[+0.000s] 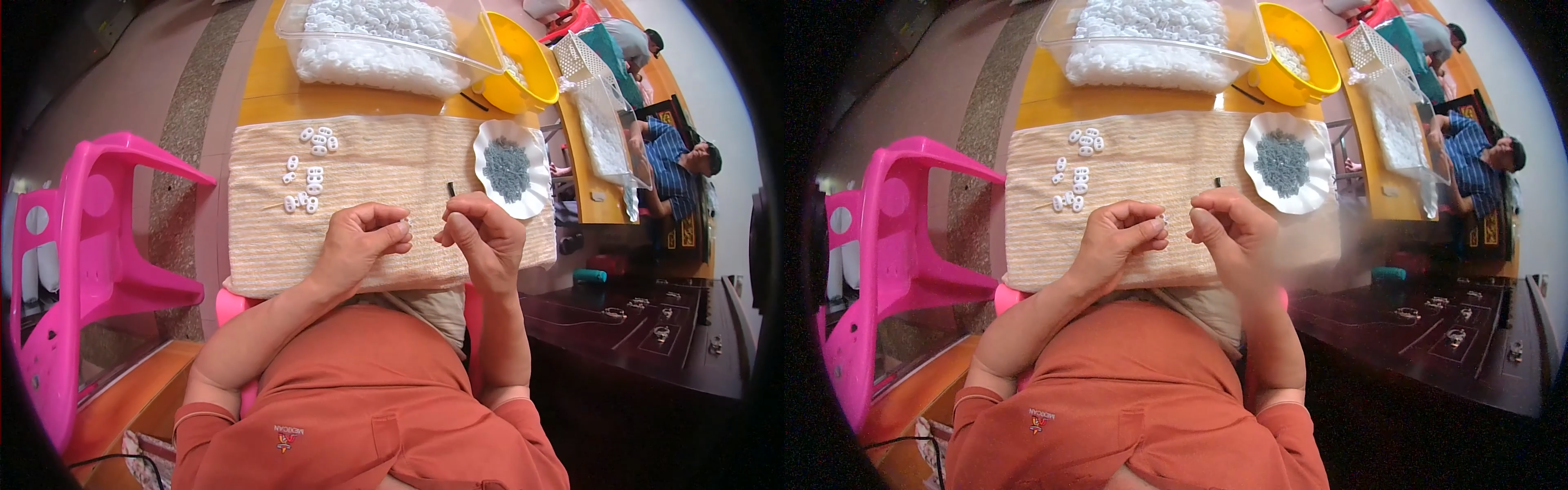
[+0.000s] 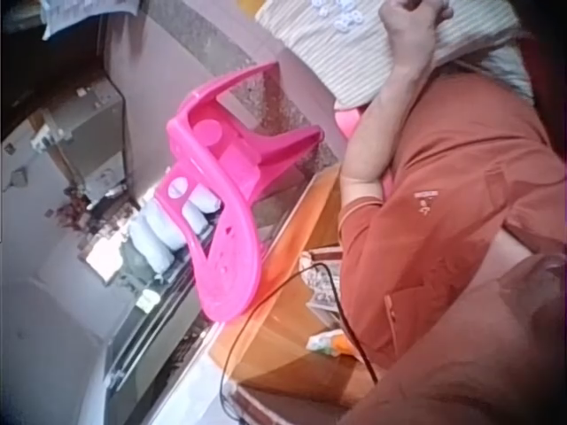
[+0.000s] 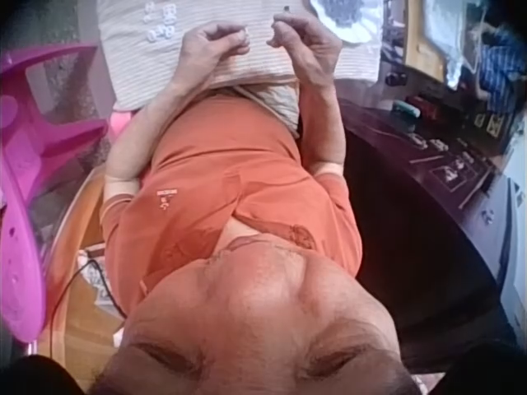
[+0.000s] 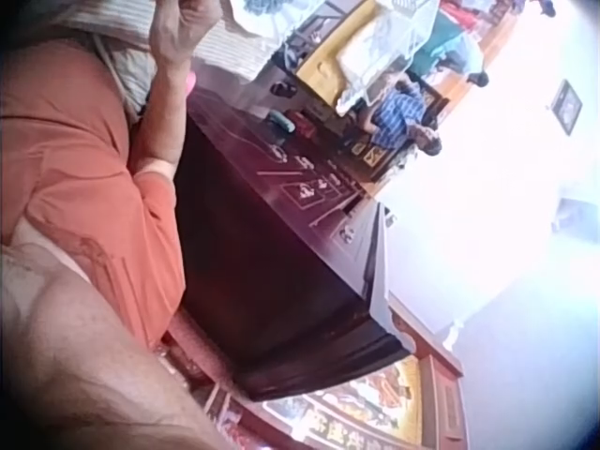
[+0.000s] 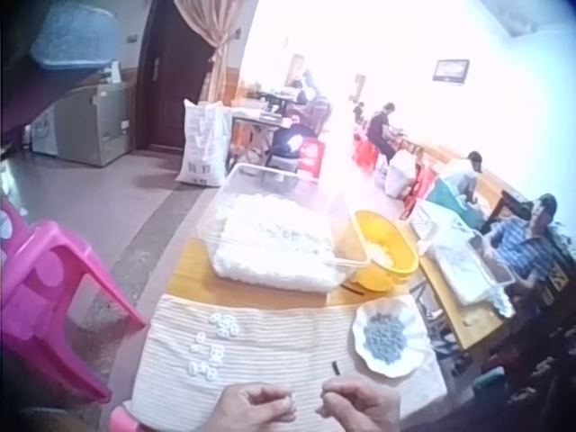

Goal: Manually assembling small white plastic housings by inserting small beads or pins into them at a workstation.

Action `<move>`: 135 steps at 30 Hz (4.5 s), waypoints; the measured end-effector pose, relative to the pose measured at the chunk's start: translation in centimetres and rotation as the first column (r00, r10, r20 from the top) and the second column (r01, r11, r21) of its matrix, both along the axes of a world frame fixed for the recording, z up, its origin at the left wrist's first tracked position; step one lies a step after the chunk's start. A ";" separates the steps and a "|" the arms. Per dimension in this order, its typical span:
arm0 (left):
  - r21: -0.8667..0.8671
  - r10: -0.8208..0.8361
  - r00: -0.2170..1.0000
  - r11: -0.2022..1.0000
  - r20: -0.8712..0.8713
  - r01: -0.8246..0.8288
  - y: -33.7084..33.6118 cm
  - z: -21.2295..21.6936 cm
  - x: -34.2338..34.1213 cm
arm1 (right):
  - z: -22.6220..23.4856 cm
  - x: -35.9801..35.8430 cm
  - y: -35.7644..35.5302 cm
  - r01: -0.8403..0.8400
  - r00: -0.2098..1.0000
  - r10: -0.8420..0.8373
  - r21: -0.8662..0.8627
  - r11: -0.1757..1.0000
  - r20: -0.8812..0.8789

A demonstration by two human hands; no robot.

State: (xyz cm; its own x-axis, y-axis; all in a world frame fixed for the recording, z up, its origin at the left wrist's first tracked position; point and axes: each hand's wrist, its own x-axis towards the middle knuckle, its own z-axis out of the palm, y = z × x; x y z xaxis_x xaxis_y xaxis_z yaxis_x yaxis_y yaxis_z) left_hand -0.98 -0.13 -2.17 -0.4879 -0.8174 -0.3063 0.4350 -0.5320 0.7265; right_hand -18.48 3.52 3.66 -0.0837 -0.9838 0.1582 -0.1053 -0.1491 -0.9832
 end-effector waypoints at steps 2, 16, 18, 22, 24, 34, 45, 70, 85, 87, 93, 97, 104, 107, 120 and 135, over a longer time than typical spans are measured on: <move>-0.003 -0.002 1.000 1.000 -0.008 0.002 0.1 0.0 0.1 | 0.6 0.2 -0.2 -0.055 0.998 0.055 -0.027 0.998 0.004; -0.008 -0.027 0.994 1.000 -0.103 0.026 0.1 0.4 0.2 | -2.0 -0.9 -1.0 -0.210 0.975 0.222 0.251 0.945 -0.019; -0.017 -0.029 0.994 0.999 -0.107 0.028 0.0 0.3 0.2 | -2.2 -1.0 -1.1 -0.222 0.972 0.235 0.241 0.945 -0.025; -0.022 -0.038 0.994 0.999 -0.100 0.036 0.0 0.4 0.2 | -2.5 -1.1 -1.2 -0.233 0.970 0.244 0.262 0.937 -0.011; -0.019 -0.039 0.994 0.999 -0.103 0.038 0.0 0.2 0.2 | -2.6 -1.1 -1.2 -0.242 0.969 0.248 0.286 0.927 0.019; -0.012 -0.038 0.994 0.999 -0.102 0.036 0.4 0.1 0.3 | -0.7 0.4 0.3 -0.051 0.991 0.079 0.231 0.972 -0.112; 0.046 -0.008 0.998 0.999 -0.067 0.012 -0.1 -0.5 -0.1 | 10.9 9.5 2.7 -0.517 0.741 0.660 -0.521 0.679 0.124; 0.093 0.064 0.997 0.994 -0.046 -0.060 0.1 -1.4 -0.7 | -2.8 10.3 -14.4 -0.573 0.262 0.379 0.172 0.801 -0.888; 0.041 0.063 0.997 0.997 -0.042 -0.062 0.2 -1.1 -0.7 | -2.0 9.3 -13.2 -0.498 0.298 0.413 0.229 0.836 -0.861; 0.070 0.082 0.995 0.994 -0.055 -0.078 0.2 -1.1 -0.8 | -1.4 8.9 -12.8 -0.488 0.354 0.423 0.221 0.844 -0.834; 0.078 0.032 0.999 0.997 -0.042 -0.029 0.0 -0.7 0.0 | -1.9 4.3 -12.5 -0.333 0.720 0.363 0.164 0.929 -0.592; 0.096 0.057 0.997 0.994 -0.047 -0.052 0.0 -0.9 -0.1 | -3.4 0.8 -11.7 -0.289 0.924 0.321 0.168 0.942 -0.208; 0.101 0.105 0.994 0.990 -0.028 -0.101 -0.3 -0.1 0.2 | -4.1 -2.4 -8.2 -0.196 0.972 0.148 0.285 0.938 0.184; 0.117 0.101 0.995 0.988 -0.024 -0.098 -0.4 -0.2 0.1 | -4.3 -2.6 -6.9 -0.180 0.973 0.121 0.321 0.930 0.195; 0.096 0.159 0.987 0.983 -0.040 -0.154 -0.5 -0.3 0.1 | -5.1 -2.5 -5.6 -0.240 0.957 0.178 0.284 0.928 0.228; 0.046 0.220 0.972 0.975 -0.087 -0.216 -0.8 -0.2 0.2 | -5.1 -0.1 -4.7 -0.295 0.930 0.191 0.327 0.898 0.313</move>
State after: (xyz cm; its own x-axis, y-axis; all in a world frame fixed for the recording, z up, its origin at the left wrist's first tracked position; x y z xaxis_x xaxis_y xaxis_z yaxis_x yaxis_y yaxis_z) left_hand -0.73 -0.92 -2.41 -0.3265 -0.8964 -0.2999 0.6072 -0.4421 0.6602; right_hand -18.63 -1.20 -1.41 0.1777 -0.9620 -0.2073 0.1607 0.2362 -0.9583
